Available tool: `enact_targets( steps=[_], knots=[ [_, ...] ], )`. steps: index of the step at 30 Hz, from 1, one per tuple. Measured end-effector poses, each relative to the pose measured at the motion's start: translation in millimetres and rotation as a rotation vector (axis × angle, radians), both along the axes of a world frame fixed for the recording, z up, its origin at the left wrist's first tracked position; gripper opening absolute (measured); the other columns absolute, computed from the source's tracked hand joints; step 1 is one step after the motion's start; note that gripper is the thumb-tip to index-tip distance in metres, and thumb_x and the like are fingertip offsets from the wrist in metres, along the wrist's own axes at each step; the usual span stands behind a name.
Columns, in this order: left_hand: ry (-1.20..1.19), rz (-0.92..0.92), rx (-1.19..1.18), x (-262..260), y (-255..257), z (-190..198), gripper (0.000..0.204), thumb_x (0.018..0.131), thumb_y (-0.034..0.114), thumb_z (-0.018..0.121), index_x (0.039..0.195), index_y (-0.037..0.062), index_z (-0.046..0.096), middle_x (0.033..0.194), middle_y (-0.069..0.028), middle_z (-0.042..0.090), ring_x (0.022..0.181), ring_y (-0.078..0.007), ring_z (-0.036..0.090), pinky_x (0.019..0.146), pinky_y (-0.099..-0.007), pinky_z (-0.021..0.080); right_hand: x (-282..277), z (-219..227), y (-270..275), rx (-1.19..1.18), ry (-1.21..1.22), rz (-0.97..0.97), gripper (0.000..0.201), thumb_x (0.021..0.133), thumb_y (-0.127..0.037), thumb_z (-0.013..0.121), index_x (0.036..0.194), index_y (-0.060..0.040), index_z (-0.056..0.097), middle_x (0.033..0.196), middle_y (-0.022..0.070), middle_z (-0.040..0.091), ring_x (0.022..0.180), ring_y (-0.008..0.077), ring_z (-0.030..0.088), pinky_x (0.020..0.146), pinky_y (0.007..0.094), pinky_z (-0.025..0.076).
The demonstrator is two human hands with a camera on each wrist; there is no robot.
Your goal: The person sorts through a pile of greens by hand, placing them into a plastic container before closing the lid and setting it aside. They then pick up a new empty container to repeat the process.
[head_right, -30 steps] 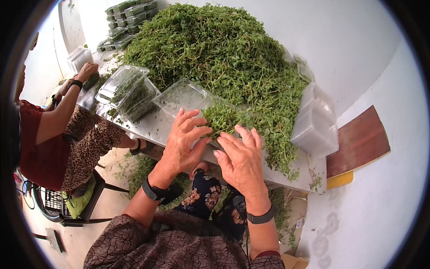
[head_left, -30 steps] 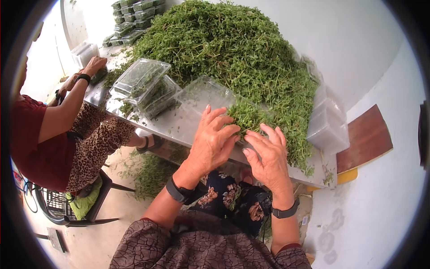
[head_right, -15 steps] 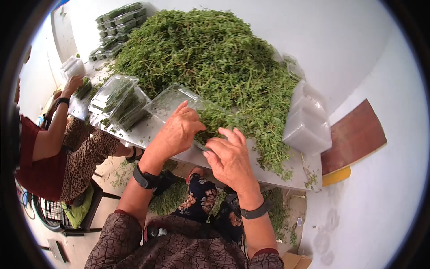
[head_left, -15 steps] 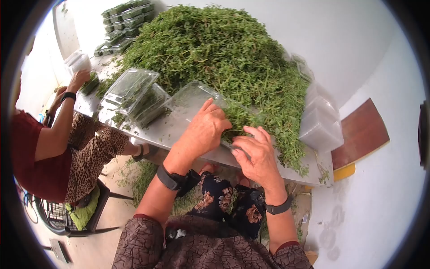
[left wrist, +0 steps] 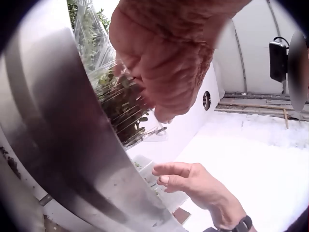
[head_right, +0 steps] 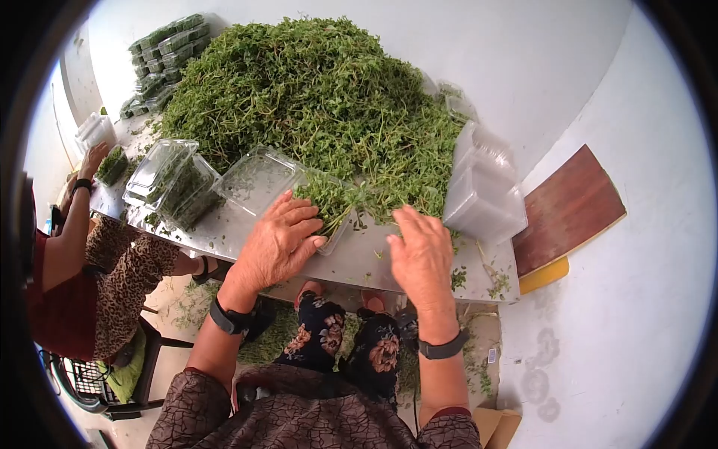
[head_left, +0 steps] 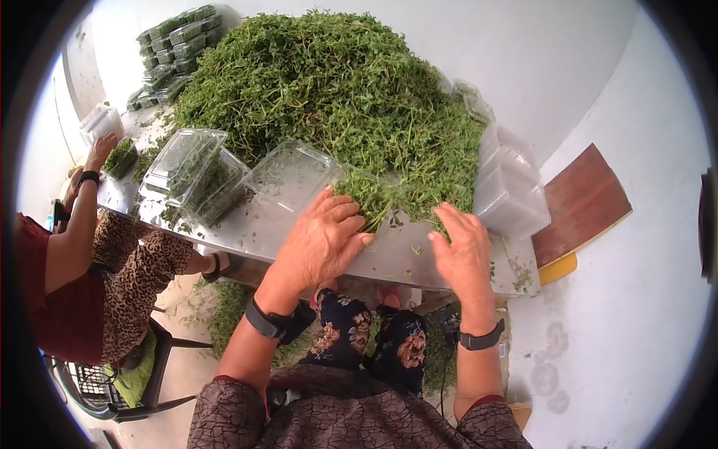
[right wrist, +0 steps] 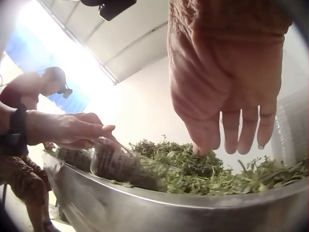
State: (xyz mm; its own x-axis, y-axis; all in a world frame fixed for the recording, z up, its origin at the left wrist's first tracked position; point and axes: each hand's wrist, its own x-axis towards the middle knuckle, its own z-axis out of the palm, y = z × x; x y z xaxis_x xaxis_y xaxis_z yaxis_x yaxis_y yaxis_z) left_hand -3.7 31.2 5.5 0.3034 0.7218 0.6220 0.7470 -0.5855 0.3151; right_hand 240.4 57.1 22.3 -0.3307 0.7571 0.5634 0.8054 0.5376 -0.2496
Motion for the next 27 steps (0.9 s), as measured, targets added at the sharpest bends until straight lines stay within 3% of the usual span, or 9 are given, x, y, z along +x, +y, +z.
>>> enact_targets(
  steps=[6,9,11,14,18,20,21,23,27],
  knots=[
    [0.007,0.068,0.095,5.0,-1.2,-11.3,0.029,0.089,0.027,0.061,0.098,0.0008,0.069,0.106,-0.0134,0.067,0.111,-0.0303,0.059,0.115,-0.0543,0.024,28.7,-6.0,12.5,-0.044,-0.188,-0.267,0.039,0.073,-0.017,0.076,0.107,-0.0002,0.065,0.102,0.0166,0.067,0.096,0.0346,0.059,0.083,0.0443,0.047],
    [-0.001,0.091,0.142,7.3,-0.5,-16.5,0.028,0.088,0.026,0.061,0.097,0.0014,0.069,0.105,-0.0121,0.067,0.109,-0.0289,0.059,0.116,-0.0565,0.021,27.9,-5.6,20.3,-0.125,-0.267,-0.317,0.023,0.074,-0.015,0.074,0.091,-0.0002,0.066,0.091,0.0163,0.068,0.086,0.0354,0.062,0.075,0.0464,0.049],
    [-0.006,0.107,0.163,7.6,-0.8,-18.9,0.027,0.087,0.025,0.061,0.096,0.0017,0.069,0.104,-0.0114,0.067,0.108,-0.0284,0.059,0.115,-0.0577,0.020,35.7,-13.0,32.9,-0.035,-0.312,-0.283,0.012,0.075,-0.012,0.069,0.074,-0.0020,0.064,0.077,0.0171,0.066,0.072,0.0360,0.063,0.065,0.0477,0.049],
    [-0.017,0.115,0.187,8.8,-0.3,-20.2,0.026,0.085,0.025,0.062,0.096,0.0022,0.069,0.104,-0.0108,0.066,0.107,-0.0283,0.060,0.115,-0.0594,0.019,35.1,-3.7,42.9,0.000,-0.170,-0.322,0.011,0.077,-0.012,0.065,0.070,-0.0034,0.066,0.069,0.0190,0.063,0.066,0.0368,0.063,0.061,0.0467,0.049],
    [-0.030,0.116,0.170,11.9,-7.3,-22.6,0.026,0.084,0.024,0.063,0.096,0.0022,0.069,0.105,-0.0105,0.066,0.106,-0.0282,0.059,0.115,-0.0591,0.019,25.3,13.4,36.5,-0.086,0.151,-0.301,0.010,0.078,-0.016,0.067,0.077,-0.0055,0.069,0.069,0.0198,0.062,0.069,0.0363,0.064,0.063,0.0451,0.050],
    [-0.031,0.123,0.168,9.8,-6.1,-23.0,0.026,0.083,0.024,0.063,0.096,0.0021,0.069,0.105,-0.0104,0.066,0.106,-0.0283,0.059,0.115,-0.0589,0.019,14.0,19.4,37.5,-0.233,0.001,-0.260,0.015,0.076,-0.018,0.070,0.083,-0.0046,0.071,0.073,0.0195,0.064,0.072,0.0372,0.065,0.065,0.0454,0.051],
    [-0.046,0.114,0.177,10.3,-5.7,-24.0,0.026,0.083,0.024,0.063,0.096,0.0021,0.069,0.105,-0.0105,0.066,0.107,-0.0283,0.059,0.115,-0.0587,0.019,11.8,18.0,38.3,-0.231,0.001,-0.251,0.015,0.076,-0.018,0.070,0.083,-0.0046,0.071,0.073,0.0195,0.064,0.072,0.0372,0.065,0.065,0.0454,0.051],
    [-0.058,0.110,0.169,10.6,-7.2,-22.7,0.027,0.082,0.024,0.064,0.097,0.0023,0.069,0.106,-0.0106,0.066,0.107,-0.0283,0.059,0.115,-0.0585,0.020,10.2,11.8,36.1,-0.169,-0.196,-0.188,0.031,0.076,-0.020,0.073,0.101,-0.0016,0.069,0.080,0.0201,0.068,0.075,0.0348,0.066,0.070,0.0430,0.051],
    [-0.049,0.111,0.180,8.3,-2.0,-23.6,0.027,0.083,0.024,0.064,0.098,0.0029,0.069,0.107,-0.0100,0.066,0.108,-0.0273,0.059,0.116,-0.0575,0.019,5.7,5.8,50.0,-0.178,-0.289,-0.163,0.039,0.074,-0.020,0.075,0.106,-0.0003,0.068,0.079,0.0201,0.067,0.078,0.0370,0.066,0.072,0.0444,0.050]
  ],
)
